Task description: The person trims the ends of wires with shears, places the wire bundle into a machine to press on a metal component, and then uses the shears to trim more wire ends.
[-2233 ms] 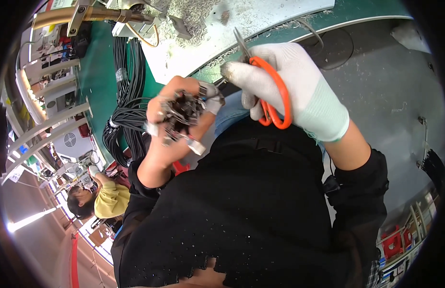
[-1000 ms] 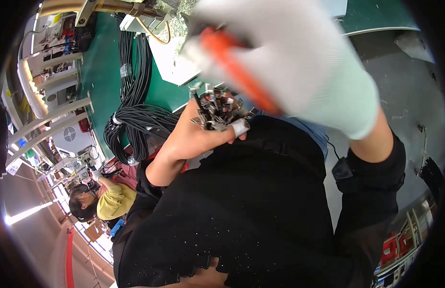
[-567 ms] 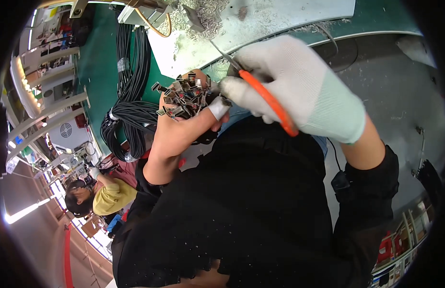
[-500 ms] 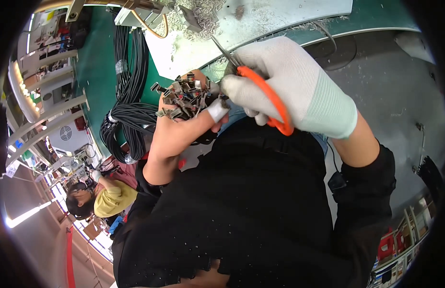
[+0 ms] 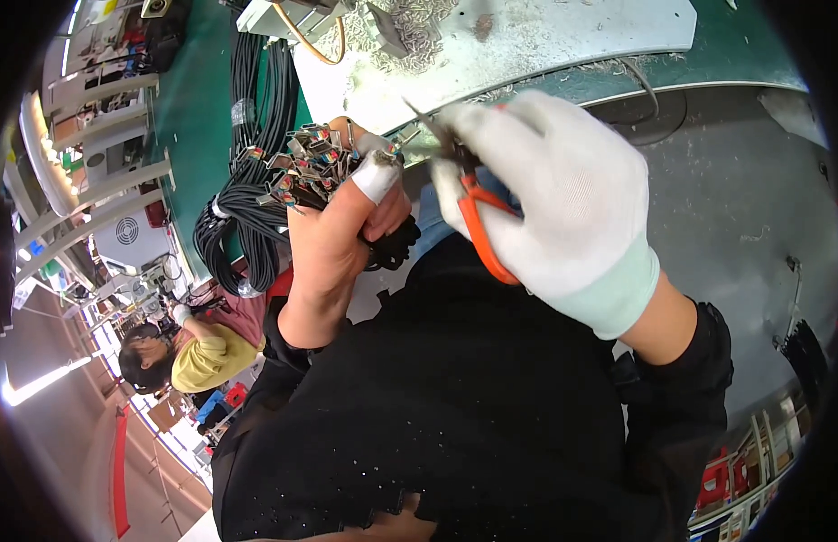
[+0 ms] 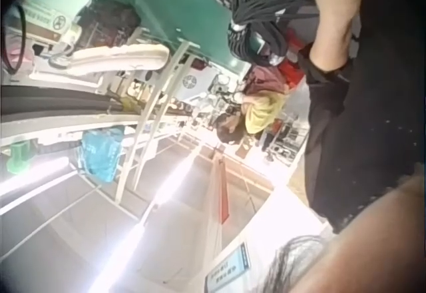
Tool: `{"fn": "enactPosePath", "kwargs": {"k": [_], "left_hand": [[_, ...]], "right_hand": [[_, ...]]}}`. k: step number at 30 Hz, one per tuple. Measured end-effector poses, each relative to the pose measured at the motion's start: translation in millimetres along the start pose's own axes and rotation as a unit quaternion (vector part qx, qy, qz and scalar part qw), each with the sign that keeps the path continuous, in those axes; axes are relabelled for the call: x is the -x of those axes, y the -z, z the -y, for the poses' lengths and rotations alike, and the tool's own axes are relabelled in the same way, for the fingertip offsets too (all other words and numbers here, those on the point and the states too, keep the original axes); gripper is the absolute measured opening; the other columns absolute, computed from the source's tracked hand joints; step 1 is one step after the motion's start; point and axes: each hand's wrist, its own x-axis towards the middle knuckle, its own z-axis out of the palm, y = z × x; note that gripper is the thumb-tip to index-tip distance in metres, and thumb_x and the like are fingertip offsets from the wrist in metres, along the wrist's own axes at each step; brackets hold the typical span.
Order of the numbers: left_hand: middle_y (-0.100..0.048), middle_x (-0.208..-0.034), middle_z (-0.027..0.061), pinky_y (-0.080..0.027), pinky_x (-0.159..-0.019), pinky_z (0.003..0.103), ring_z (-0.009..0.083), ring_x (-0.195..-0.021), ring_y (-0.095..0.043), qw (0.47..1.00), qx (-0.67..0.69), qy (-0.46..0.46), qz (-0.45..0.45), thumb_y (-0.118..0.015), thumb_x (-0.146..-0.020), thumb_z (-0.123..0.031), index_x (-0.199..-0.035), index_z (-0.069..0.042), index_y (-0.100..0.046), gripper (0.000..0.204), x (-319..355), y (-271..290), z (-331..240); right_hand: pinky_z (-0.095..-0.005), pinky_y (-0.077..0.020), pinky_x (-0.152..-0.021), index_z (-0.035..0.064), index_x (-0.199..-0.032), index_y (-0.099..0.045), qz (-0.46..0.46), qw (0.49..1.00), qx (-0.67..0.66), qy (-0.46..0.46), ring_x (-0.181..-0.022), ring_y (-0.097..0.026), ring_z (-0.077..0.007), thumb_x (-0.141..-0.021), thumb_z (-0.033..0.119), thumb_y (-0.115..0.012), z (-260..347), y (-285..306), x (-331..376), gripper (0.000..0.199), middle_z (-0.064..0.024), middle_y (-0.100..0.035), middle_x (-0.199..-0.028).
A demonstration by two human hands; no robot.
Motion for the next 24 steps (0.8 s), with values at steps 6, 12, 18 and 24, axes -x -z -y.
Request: {"fn": "enactPosePath", "kwargs": {"k": [6, 12, 18, 24], "left_hand": [[-0.059, -0.074, -0.0001, -0.043, -0.058, 0.021, 0.0036, -0.068, -0.052, 0.999, -0.009, -0.043, -0.021, -0.065, -0.079, 0.005, -0.087, 0.0, -0.057, 0.013, -4, -10, 3], [-0.059, -0.076, -0.0011, -0.042, -0.061, 0.021, 0.0031, -0.07, -0.05, 0.992, -0.106, -0.067, -0.028, -0.069, -0.076, 0.005, -0.087, 0.0, -0.056, 0.018, -4, -11, 8], [-0.059, -0.076, -0.002, -0.043, -0.06, 0.021, 0.0038, -0.069, -0.05, 0.991, -0.095, -0.079, -0.06, -0.071, -0.073, 0.003, -0.087, 0.0, -0.055, 0.021, -3, -18, 9], [-0.059, -0.075, -0.0004, -0.043, -0.059, 0.021, 0.0042, -0.066, -0.051, 0.938, -0.27, -0.214, -0.031, -0.071, -0.072, 0.003, -0.09, 0.0, -0.054, 0.025, -7, -12, 9]], "right_hand": [[-0.0338, -0.0451, -0.054, 0.0085, -0.105, -0.066, 0.036, 0.984, 0.174, 0.023, -0.061, -0.056, -0.0237, -0.067, 0.01, -0.076, 2, 0, 17, 0.039, -0.0065, -0.055, -0.072], [-0.0342, -0.0446, -0.053, 0.0082, -0.107, -0.066, 0.026, 0.975, 0.218, 0.027, -0.06, -0.056, -0.0235, -0.067, 0.011, -0.076, 2, 0, 20, 0.041, -0.0052, -0.055, -0.07], [-0.0336, -0.0444, -0.053, 0.0077, -0.109, -0.066, 0.031, 0.977, 0.208, 0.02, -0.06, -0.056, -0.023, -0.067, 0.011, -0.076, 3, -3, 22, 0.043, -0.0053, -0.054, -0.069], [-0.0331, -0.0454, -0.053, 0.0072, -0.108, -0.067, 0.049, 0.976, 0.21, -0.002, -0.058, -0.057, -0.0238, -0.069, 0.009, -0.074, 9, 0, 22, 0.039, -0.0061, -0.057, -0.069]]}}
